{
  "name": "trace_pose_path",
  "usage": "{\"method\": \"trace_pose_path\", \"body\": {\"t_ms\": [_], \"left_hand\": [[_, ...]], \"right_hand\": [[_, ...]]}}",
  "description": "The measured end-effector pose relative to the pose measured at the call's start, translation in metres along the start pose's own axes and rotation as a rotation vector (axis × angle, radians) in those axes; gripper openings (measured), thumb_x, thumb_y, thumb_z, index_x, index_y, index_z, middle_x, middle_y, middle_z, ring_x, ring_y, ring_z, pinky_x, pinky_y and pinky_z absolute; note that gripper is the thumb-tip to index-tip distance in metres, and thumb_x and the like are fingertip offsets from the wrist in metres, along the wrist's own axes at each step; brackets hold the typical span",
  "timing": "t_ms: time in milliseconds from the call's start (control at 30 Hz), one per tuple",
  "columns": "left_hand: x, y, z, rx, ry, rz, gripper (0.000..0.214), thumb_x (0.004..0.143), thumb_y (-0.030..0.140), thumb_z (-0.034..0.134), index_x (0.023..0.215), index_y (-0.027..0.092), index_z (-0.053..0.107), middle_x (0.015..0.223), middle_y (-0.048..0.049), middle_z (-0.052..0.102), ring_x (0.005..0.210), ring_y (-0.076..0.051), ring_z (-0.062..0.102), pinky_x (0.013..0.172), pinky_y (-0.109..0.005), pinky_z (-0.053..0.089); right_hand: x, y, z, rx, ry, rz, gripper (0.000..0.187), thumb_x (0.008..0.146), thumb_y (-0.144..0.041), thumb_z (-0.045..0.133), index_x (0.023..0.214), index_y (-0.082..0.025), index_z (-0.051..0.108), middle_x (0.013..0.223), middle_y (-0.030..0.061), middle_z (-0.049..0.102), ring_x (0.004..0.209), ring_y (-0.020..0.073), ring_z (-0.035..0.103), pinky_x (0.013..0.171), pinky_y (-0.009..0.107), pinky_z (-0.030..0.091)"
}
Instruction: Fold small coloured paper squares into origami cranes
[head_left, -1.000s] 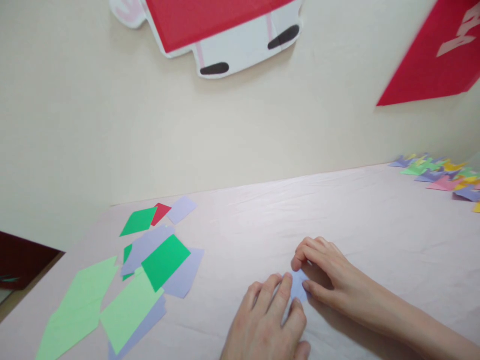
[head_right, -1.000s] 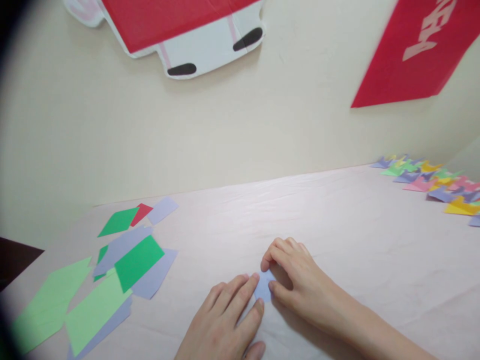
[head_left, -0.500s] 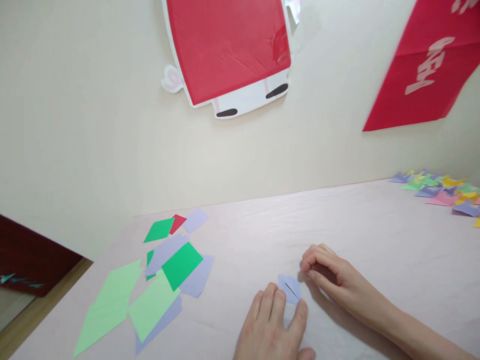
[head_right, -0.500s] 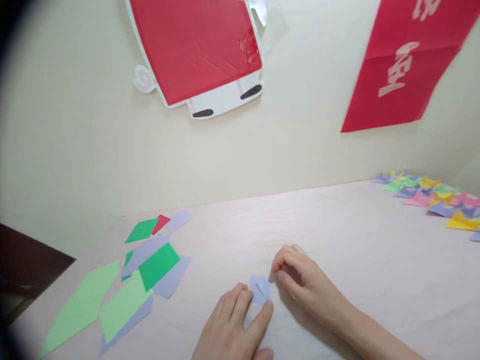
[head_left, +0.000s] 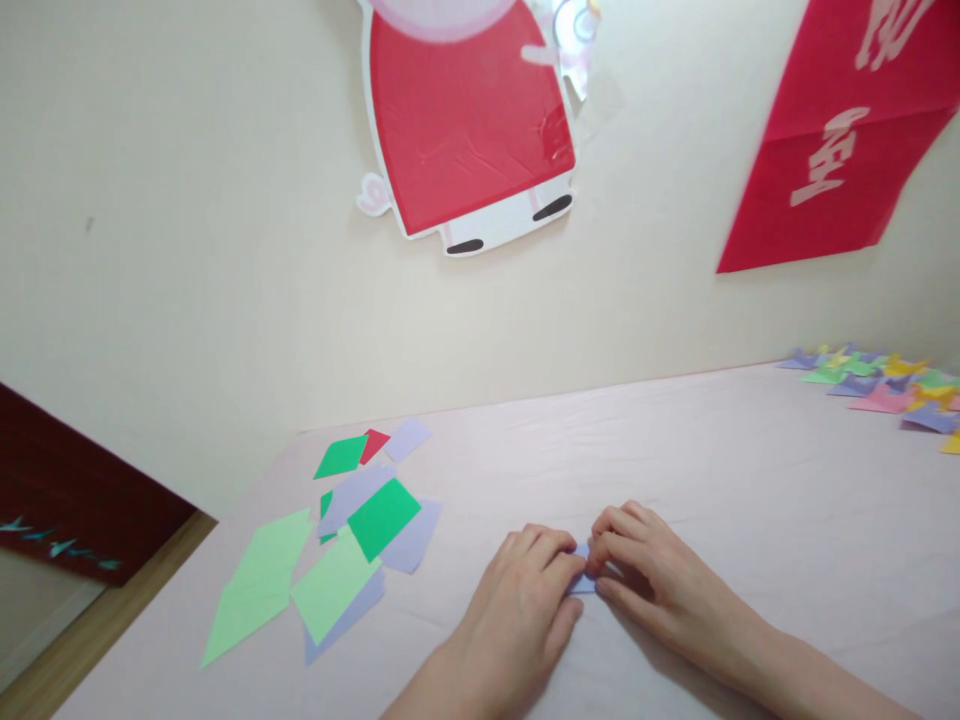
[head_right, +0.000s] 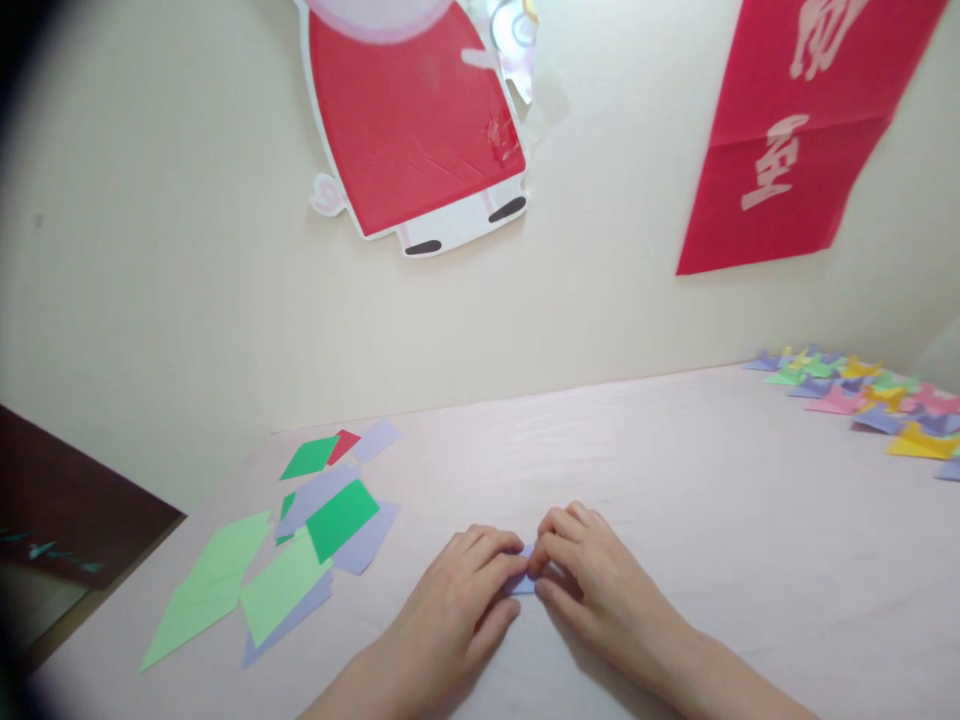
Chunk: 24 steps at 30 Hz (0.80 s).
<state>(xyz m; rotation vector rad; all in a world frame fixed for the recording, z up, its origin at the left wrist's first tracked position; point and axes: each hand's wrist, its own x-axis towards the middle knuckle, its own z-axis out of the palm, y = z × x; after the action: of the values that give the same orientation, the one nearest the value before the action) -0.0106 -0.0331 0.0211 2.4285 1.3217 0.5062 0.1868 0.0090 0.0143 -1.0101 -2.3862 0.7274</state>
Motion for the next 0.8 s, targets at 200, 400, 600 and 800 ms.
{"method": "trace_pose_path", "body": {"t_ms": [200, 400, 600, 800], "left_hand": [[0.000, 0.009, 0.004, 0.095, -0.034, -0.111, 0.014, 0.085, 0.017, 0.062, 0.099, 0.019, 0.061, 0.107, -0.0045, 0.059, 0.098, -0.022, 0.053, 0.086, -0.035, 0.048], [-0.001, 0.004, 0.007, 0.086, -0.004, -0.078, 0.007, 0.086, 0.018, 0.063, 0.093, 0.017, 0.063, 0.101, -0.0056, 0.060, 0.092, -0.022, 0.055, 0.082, -0.036, 0.048], [0.001, -0.008, 0.012, -0.039, 0.114, -0.048, 0.007, 0.089, 0.015, 0.061, 0.083, 0.019, 0.063, 0.095, -0.0030, 0.061, 0.089, -0.019, 0.055, 0.078, -0.032, 0.047], [0.005, -0.008, 0.016, -0.165, 0.171, -0.117, 0.015, 0.082, 0.006, 0.063, 0.077, 0.018, 0.057, 0.089, -0.0016, 0.062, 0.088, -0.018, 0.054, 0.078, -0.031, 0.045]], "right_hand": [[-0.001, 0.004, 0.003, -0.003, -0.015, -0.016, 0.019, 0.089, -0.009, 0.051, 0.085, -0.021, 0.066, 0.092, 0.0053, 0.062, 0.091, 0.0215, 0.052, 0.081, 0.037, 0.044], [-0.004, 0.005, 0.003, 0.045, -0.081, 0.024, 0.013, 0.088, -0.013, 0.057, 0.088, -0.022, 0.067, 0.093, 0.0039, 0.062, 0.093, 0.0215, 0.051, 0.082, 0.036, 0.043], [-0.003, 0.009, 0.005, 0.106, -0.085, 0.093, 0.014, 0.088, -0.015, 0.058, 0.085, -0.024, 0.069, 0.091, 0.0041, 0.062, 0.092, 0.0220, 0.050, 0.081, 0.037, 0.042], [0.000, 0.010, 0.007, 0.109, -0.086, 0.142, 0.011, 0.087, -0.020, 0.060, 0.077, -0.023, 0.066, 0.087, 0.0031, 0.061, 0.090, 0.0219, 0.050, 0.082, 0.038, 0.041]]}}
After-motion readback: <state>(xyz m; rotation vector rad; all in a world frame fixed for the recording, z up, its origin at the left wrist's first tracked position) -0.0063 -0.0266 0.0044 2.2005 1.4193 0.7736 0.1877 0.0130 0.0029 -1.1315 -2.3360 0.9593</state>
